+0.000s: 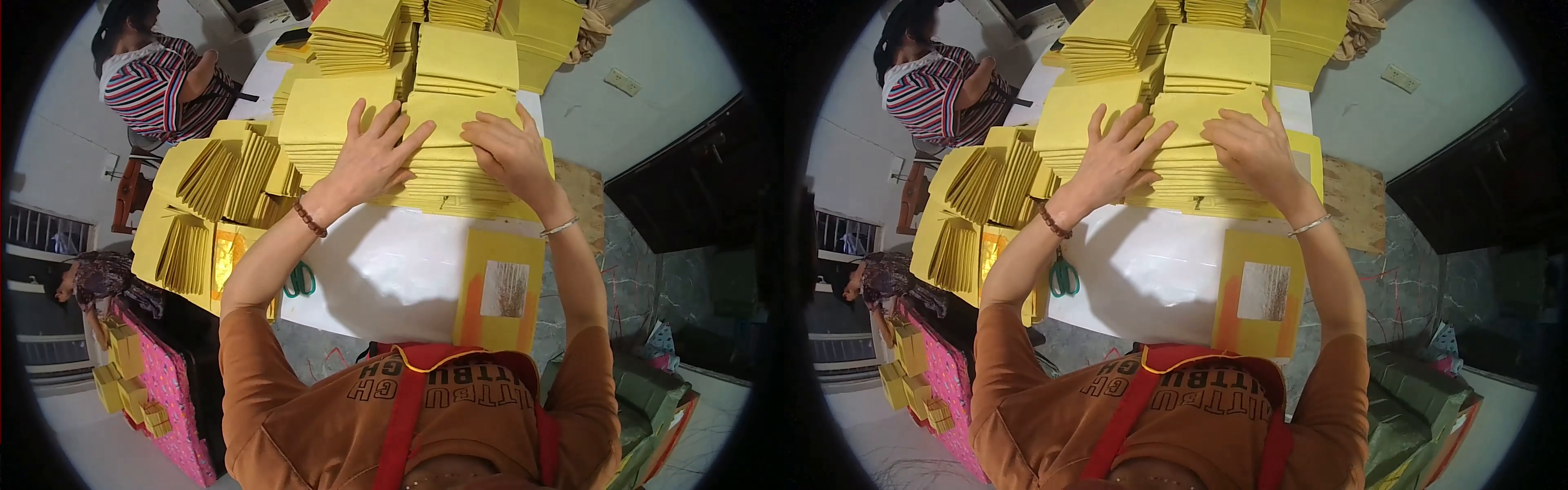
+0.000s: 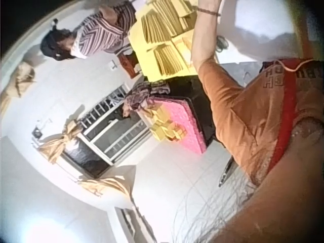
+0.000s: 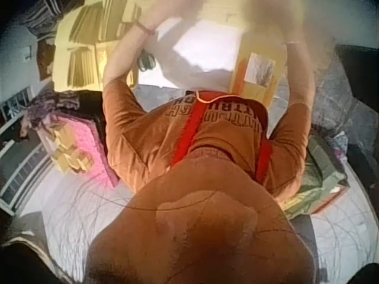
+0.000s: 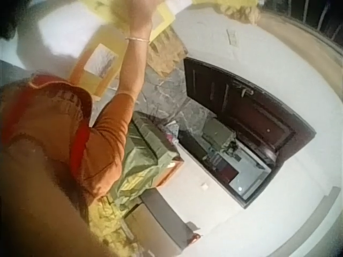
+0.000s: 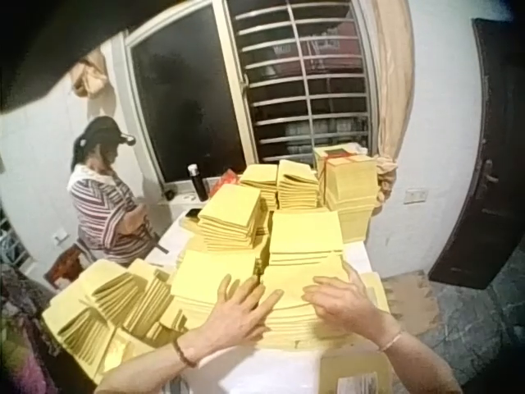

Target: Folding sheets of yellow paper with silver foil centers into stacks.

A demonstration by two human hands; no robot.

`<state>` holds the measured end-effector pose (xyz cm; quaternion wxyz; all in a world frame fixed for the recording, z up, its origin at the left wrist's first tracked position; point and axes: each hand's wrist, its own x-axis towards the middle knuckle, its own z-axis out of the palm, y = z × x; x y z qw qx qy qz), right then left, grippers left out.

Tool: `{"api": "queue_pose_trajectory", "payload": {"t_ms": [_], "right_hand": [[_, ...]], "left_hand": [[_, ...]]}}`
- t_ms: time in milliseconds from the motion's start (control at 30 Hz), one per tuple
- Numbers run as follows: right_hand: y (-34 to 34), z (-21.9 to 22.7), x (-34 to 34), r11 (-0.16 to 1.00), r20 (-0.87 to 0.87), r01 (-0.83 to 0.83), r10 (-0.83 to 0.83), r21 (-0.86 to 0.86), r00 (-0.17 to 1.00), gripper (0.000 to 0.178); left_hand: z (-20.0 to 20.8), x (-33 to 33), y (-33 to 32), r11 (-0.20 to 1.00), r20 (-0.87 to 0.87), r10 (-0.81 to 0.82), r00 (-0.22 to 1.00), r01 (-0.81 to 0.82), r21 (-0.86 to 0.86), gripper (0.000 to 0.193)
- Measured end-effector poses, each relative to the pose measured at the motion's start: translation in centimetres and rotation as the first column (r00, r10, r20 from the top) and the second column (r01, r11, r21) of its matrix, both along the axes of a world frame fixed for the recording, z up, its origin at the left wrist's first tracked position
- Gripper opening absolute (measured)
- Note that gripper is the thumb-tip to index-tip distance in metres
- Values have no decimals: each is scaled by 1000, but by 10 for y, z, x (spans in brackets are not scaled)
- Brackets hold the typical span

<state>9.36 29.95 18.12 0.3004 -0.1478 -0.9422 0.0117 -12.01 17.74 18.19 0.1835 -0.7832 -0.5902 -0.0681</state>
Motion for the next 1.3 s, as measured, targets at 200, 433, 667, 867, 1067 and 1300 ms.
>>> {"api": "queue_pose_trajectory", "payload": {"t_ms": [200,433,667,867,1067,1300], "right_hand": [[-1,-20,-1,969,-42,-62,53,-240,998,14],[2,-28,2,704,-495,-177,-276,-688,824,32],[7,-55,5,474,-298,-129,-302,-871,905,43],[-9,-56,-3,241,-399,-320,-492,-916,774,46],[-7,-60,-2,160,-458,-447,-533,-880,711,47],[-4,-51,23,88,-477,-497,-465,-863,746,48]], "left_hand": [[-4,0,-2,998,94,-63,994,63,11,66],[-12,-2,2,994,81,-103,991,100,32,56],[-16,0,6,988,41,-139,989,135,76,62],[-7,3,7,995,-103,-93,990,96,29,84],[-4,4,8,996,-145,-82,986,78,-33,91],[3,10,2,995,-69,-97,993,98,24,86]]}}
